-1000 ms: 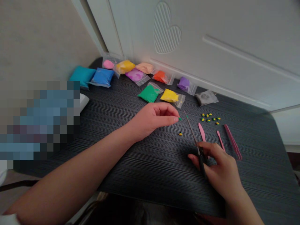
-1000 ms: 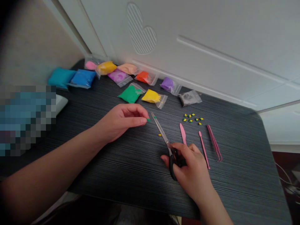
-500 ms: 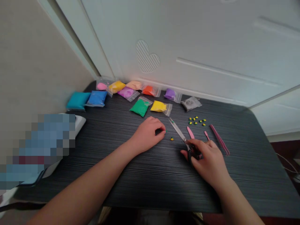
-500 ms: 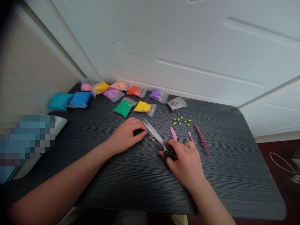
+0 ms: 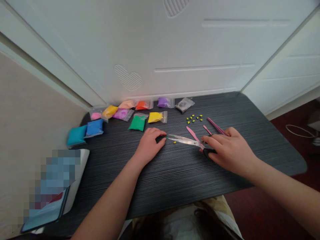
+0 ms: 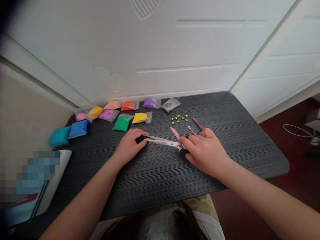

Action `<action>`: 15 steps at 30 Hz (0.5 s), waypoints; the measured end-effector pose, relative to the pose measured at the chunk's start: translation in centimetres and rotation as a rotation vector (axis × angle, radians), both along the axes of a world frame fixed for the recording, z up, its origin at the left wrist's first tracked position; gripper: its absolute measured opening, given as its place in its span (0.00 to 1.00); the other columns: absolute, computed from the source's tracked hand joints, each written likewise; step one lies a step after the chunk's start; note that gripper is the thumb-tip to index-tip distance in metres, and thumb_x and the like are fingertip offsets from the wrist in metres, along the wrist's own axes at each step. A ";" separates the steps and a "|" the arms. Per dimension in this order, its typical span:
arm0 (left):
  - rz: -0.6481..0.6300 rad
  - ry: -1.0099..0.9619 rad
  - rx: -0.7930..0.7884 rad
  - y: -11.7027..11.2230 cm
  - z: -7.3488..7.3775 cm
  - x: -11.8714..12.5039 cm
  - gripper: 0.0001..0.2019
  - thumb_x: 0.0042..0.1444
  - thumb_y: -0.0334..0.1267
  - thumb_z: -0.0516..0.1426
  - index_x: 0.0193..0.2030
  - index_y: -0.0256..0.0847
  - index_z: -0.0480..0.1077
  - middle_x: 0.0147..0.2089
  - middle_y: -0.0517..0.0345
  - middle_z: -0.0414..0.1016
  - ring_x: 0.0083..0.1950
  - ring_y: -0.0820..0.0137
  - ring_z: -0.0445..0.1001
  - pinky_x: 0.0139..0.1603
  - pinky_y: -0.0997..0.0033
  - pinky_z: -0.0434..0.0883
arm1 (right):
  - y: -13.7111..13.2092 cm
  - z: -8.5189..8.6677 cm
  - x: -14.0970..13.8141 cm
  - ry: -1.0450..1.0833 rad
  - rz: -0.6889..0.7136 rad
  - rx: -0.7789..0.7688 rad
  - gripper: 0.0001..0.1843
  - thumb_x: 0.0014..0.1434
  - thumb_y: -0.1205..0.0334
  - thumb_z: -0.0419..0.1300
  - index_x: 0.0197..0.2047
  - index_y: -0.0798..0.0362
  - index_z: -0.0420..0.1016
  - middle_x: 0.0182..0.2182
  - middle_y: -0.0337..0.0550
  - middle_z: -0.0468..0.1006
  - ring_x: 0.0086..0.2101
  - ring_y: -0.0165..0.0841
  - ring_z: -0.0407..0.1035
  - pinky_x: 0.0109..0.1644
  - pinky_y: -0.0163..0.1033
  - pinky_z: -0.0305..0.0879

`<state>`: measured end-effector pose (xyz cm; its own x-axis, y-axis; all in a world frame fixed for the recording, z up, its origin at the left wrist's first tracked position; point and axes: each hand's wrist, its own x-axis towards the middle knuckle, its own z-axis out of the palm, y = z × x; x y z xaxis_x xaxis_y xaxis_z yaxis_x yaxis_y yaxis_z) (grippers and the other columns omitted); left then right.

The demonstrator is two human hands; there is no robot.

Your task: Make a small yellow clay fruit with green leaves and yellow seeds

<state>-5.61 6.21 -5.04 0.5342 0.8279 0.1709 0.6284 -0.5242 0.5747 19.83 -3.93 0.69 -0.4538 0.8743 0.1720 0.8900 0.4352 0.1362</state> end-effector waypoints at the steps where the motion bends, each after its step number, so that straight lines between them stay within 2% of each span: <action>1: 0.008 -0.011 -0.013 0.0 0.0 0.0 0.10 0.53 0.37 0.52 0.40 0.41 0.71 0.41 0.54 0.73 0.45 0.64 0.67 0.49 0.60 0.64 | -0.3 0.3 0.1 -0.015 0.003 0.009 0.16 0.51 0.64 0.55 0.45 0.53 0.68 0.32 0.42 0.77 0.30 0.33 0.69 0.38 0.42 0.48; 6: 0.072 -0.087 -0.064 0.2 -0.2 -0.3 0.07 0.53 0.37 0.52 0.36 0.42 0.71 0.38 0.55 0.73 0.42 0.66 0.69 0.46 0.65 0.66 | -1.5 1.5 0.8 -0.083 -0.002 0.042 0.17 0.51 0.63 0.56 0.46 0.52 0.65 0.34 0.41 0.77 0.30 0.34 0.70 0.38 0.43 0.48; 10: 0.099 -0.096 -0.059 0.3 -0.1 -0.4 0.09 0.54 0.38 0.52 0.37 0.41 0.72 0.39 0.55 0.73 0.41 0.67 0.70 0.42 0.67 0.67 | -2.0 1.5 1.7 -0.145 -0.037 0.068 0.17 0.52 0.61 0.55 0.46 0.52 0.65 0.34 0.41 0.76 0.30 0.35 0.70 0.38 0.43 0.47; 13: 0.126 -0.129 -0.021 -0.5 1.2 -0.3 0.10 0.55 0.39 0.51 0.38 0.40 0.71 0.41 0.54 0.73 0.42 0.68 0.70 0.42 0.68 0.68 | -2.2 1.5 1.9 -0.169 -0.050 0.079 0.17 0.52 0.61 0.55 0.47 0.51 0.64 0.34 0.41 0.76 0.30 0.36 0.69 0.38 0.44 0.47; 15: 0.132 -0.179 0.083 -1.5 2.7 -0.1 0.09 0.55 0.39 0.52 0.40 0.40 0.71 0.43 0.54 0.72 0.45 0.68 0.69 0.47 0.67 0.66 | -2.3 1.7 1.7 -0.171 -0.045 0.064 0.17 0.52 0.61 0.55 0.47 0.51 0.64 0.33 0.41 0.76 0.30 0.36 0.69 0.38 0.44 0.47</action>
<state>-5.73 4.71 -2.32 0.3775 0.8675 0.3238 0.5864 -0.4946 0.6415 21.56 -6.27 2.40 -0.4415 0.8843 0.1519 0.8700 0.3805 0.3136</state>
